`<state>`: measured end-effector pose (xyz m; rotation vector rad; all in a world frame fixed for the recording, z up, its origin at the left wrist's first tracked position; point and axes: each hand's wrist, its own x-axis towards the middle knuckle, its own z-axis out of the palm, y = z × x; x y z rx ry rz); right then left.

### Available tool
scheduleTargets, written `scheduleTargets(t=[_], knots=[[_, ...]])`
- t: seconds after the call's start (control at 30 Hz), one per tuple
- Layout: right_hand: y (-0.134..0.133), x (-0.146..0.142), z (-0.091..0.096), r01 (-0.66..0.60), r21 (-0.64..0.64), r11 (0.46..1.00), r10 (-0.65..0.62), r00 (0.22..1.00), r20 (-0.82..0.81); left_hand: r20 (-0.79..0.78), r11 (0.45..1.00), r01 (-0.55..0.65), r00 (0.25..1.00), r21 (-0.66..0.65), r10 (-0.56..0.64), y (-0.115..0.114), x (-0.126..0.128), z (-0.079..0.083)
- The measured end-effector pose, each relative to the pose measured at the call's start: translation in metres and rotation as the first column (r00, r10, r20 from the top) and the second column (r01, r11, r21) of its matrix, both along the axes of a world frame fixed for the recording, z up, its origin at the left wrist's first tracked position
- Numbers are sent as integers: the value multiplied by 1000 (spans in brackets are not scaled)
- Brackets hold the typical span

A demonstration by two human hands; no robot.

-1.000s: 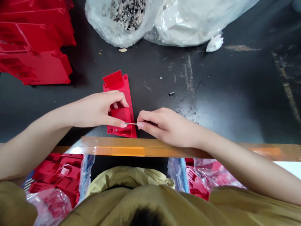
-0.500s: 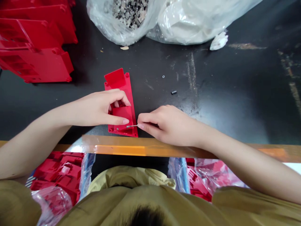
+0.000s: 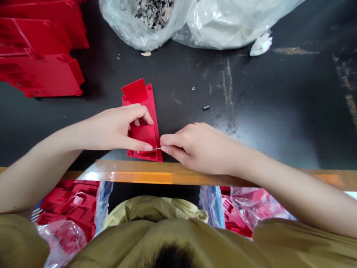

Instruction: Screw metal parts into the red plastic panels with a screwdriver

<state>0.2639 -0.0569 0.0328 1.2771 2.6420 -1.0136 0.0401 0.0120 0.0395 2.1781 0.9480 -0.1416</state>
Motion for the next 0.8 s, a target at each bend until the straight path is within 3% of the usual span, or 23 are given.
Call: scheduleTargets(t=[0.47,0.7,0.77,0.8], knots=[[2,-9,5,73,-102,992,-60,991,123,-95,1000,-13,995,20,15,2,10,0],[4,3,-3,114,-353,929,-180,971,-160,-40,998,-12,999,59,14,0,3,-5],[0,12,-6,243,-300,922,-314,925,-213,18,998,4,1000,57,-5,0,1,-5],[-2,17,-8,341,-194,920,-379,899,-221,53,999,12,999,43,-14,0,-1,-5]])
